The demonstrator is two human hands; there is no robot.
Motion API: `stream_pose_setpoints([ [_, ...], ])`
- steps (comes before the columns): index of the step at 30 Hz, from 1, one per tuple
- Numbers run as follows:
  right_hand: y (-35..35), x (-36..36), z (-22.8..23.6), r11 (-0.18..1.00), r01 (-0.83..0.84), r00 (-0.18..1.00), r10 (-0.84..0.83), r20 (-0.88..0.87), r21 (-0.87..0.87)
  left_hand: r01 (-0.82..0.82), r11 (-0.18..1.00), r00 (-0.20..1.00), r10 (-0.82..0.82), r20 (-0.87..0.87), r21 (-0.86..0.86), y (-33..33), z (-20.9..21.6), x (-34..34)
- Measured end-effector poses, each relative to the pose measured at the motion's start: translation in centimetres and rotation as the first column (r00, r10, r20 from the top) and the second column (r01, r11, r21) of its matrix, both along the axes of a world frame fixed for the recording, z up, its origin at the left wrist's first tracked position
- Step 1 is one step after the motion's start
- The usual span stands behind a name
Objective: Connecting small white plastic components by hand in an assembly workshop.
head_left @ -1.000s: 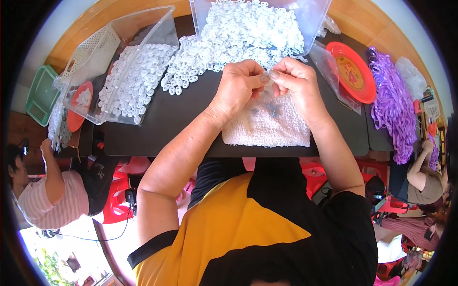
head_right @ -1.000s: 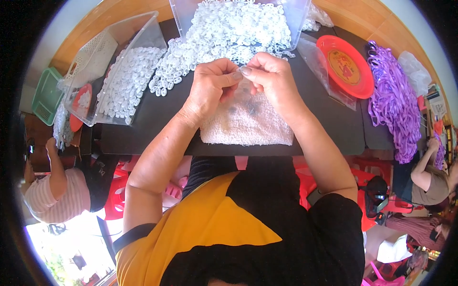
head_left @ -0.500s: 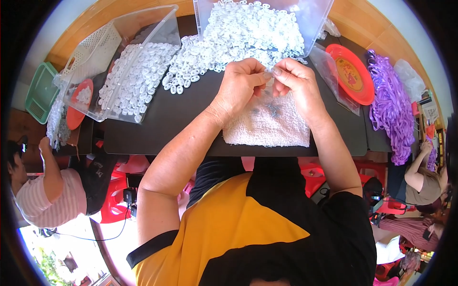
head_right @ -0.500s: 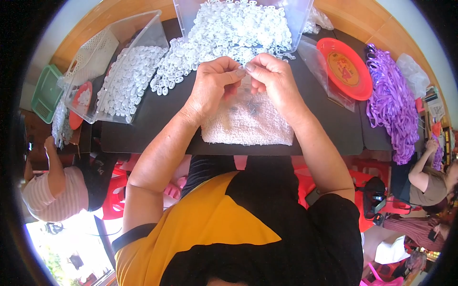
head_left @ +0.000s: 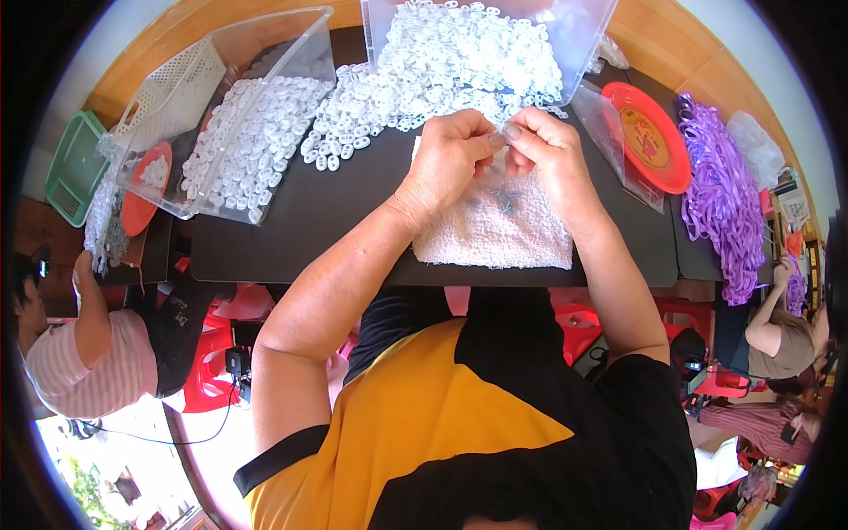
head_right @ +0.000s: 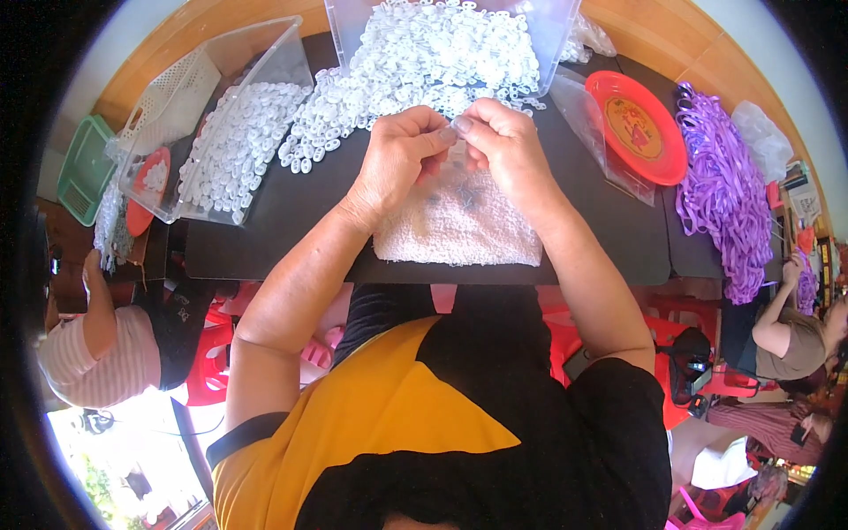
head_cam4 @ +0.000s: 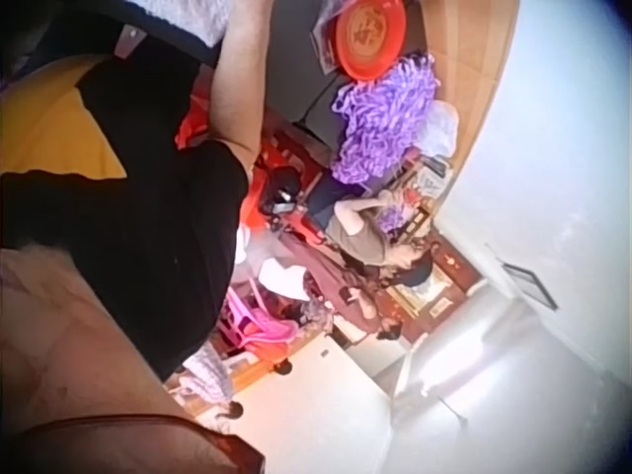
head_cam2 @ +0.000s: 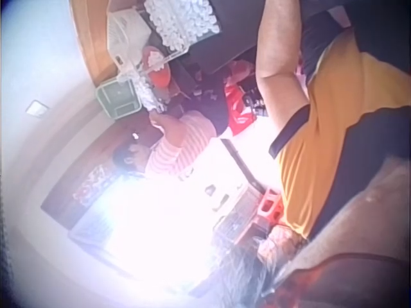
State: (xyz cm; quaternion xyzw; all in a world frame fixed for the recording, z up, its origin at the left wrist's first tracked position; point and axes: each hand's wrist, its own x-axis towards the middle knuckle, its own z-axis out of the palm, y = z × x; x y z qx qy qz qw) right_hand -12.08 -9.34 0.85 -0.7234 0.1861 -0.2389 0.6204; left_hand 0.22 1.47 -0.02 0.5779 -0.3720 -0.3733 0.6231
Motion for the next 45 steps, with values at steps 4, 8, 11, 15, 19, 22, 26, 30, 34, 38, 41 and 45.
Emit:
stream_pose_setpoints([
  [4,0.5,0.2,-0.4,0.999,0.041,0.999,-0.041,0.023,0.018,-0.056,0.998,0.997,0.056,-0.046,0.006,0.1,-0.2,-0.6],
  [8,0.6,0.3,-0.6,0.998,0.064,0.996,-0.064,0.061,0.014,-0.112,0.994,0.986,0.113,-0.124,0.020,0.2,0.1,-1.1],
  [11,0.7,0.3,-0.6,0.995,0.088,0.992,-0.091,0.082,0.037,-0.126,0.992,0.983,0.123,-0.135,-0.013,0.0,-0.3,-1.0],
  [15,0.5,-0.1,0.4,0.990,0.103,0.990,-0.112,0.085,0.100,-0.108,0.994,0.988,0.104,-0.116,-0.029,0.0,-0.2,-0.9],
  [19,0.0,-0.2,0.2,0.987,0.107,0.987,-0.119,0.103,0.122,-0.073,0.997,0.991,0.068,-0.117,-0.036,-0.1,-0.1,-1.0],
  [22,-0.1,-0.2,0.1,0.989,0.102,0.989,-0.112,0.092,0.107,-0.057,0.998,0.991,0.056,-0.122,0.000,0.0,-0.1,-0.9],
  [26,-0.4,-0.3,0.1,0.988,0.108,0.990,-0.117,0.077,0.110,-0.032,0.999,0.992,0.036,-0.118,0.032,0.0,0.0,-0.8],
  [30,-0.6,-0.3,0.1,0.989,0.102,0.991,-0.111,0.077,0.110,-0.035,0.998,0.993,0.040,-0.112,0.045,-0.1,-0.1,-0.8],
  [34,-0.4,-0.3,0.3,0.990,0.102,0.993,-0.107,0.053,0.093,-0.035,0.998,0.993,0.040,-0.112,0.047,0.0,0.0,-0.8],
  [38,-0.3,-0.4,0.4,0.991,0.108,0.992,-0.112,0.049,0.078,-0.039,0.998,0.994,0.043,-0.096,0.047,-0.1,-0.1,-0.8],
  [41,-0.3,-0.4,0.4,0.992,0.110,0.992,-0.114,0.053,0.062,-0.042,0.998,0.995,0.047,-0.086,0.052,-0.1,0.0,-0.8],
  [45,-0.3,-0.5,0.6,0.992,0.122,0.991,-0.124,0.045,0.044,-0.058,0.998,0.994,0.059,-0.094,0.017,-0.3,-0.1,-0.9],
])
